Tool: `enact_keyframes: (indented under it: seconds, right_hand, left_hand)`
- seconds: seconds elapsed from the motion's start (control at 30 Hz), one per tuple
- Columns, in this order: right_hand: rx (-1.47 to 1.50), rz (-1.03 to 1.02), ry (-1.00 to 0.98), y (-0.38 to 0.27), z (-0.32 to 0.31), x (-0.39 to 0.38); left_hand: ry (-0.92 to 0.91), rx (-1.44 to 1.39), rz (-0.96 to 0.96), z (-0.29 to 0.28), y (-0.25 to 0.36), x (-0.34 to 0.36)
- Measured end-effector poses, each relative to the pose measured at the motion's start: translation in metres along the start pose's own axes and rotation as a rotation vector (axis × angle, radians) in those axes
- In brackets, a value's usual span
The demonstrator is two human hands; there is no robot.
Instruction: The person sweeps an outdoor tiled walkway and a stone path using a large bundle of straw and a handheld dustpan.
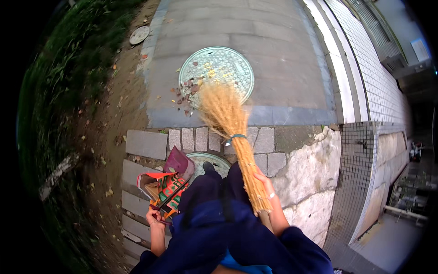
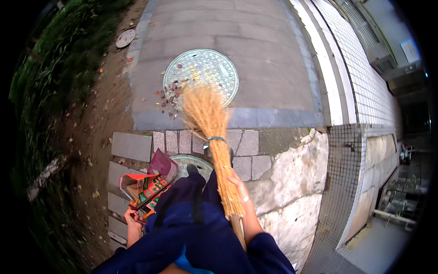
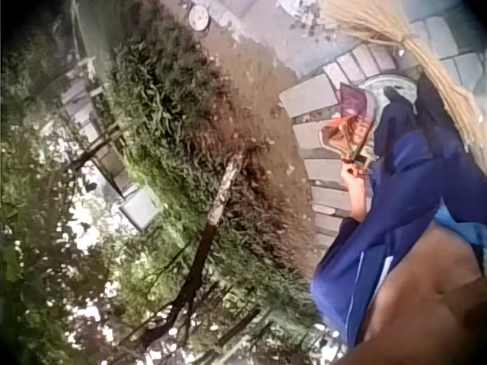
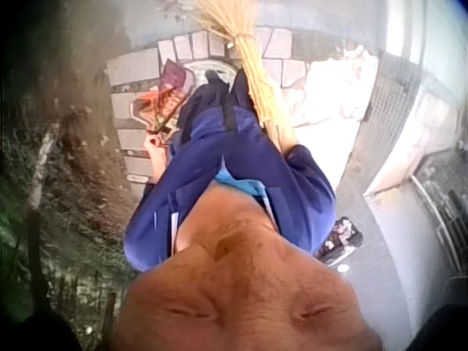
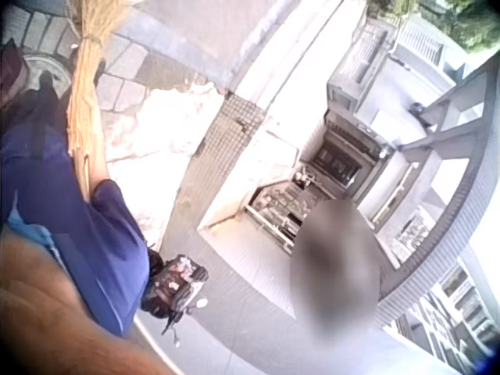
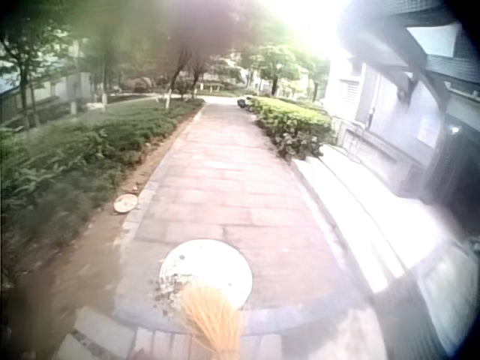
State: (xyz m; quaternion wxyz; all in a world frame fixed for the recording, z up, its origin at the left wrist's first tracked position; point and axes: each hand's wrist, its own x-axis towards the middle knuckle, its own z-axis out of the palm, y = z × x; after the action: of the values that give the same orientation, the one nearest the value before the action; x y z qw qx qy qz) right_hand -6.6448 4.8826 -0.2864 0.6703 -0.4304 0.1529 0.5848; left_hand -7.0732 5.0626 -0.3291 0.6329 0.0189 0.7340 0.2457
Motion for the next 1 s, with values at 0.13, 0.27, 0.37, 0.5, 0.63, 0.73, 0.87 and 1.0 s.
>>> enact_keyframes:
  seconds: [0.13,0.27,0.37,0.5,0.63,0.73,0.87,1.0]
  right_hand:
    - [-0.033,0.021,0.175,-0.018,0.003,-0.067]
    - [-0.097,0.11,0.222,-0.038,-0.049,-0.067]
    - [-0.007,0.233,0.239,-0.028,-0.074,-0.015]
    - [0.005,0.344,0.11,0.038,-0.053,0.044]
    - [-0.025,0.385,-0.102,0.06,-0.016,0.076]
    - [0.064,0.349,-0.047,0.037,0.004,0.056]
    - [0.034,0.234,0.02,-0.016,0.014,-0.001]
    - [-0.185,0.068,0.136,-0.075,-0.013,0.01]
  left_hand:
    - [0.02,-0.048,0.045,-0.008,-0.006,-0.005]
    - [0.121,-0.104,0.046,-0.021,-0.018,-0.003]
    - [0.196,-0.114,0.025,-0.022,-0.023,-0.01]
    - [0.134,-0.153,0.029,-0.024,-0.028,-0.008]
    - [0.148,-0.171,0.026,-0.019,-0.02,-0.004]
    - [0.095,-0.151,0.002,-0.021,-0.017,0.004]
    - [0.105,-0.135,-0.01,-0.015,-0.021,-0.002]
    - [0.135,-0.152,-0.033,0.0,-0.02,-0.008]
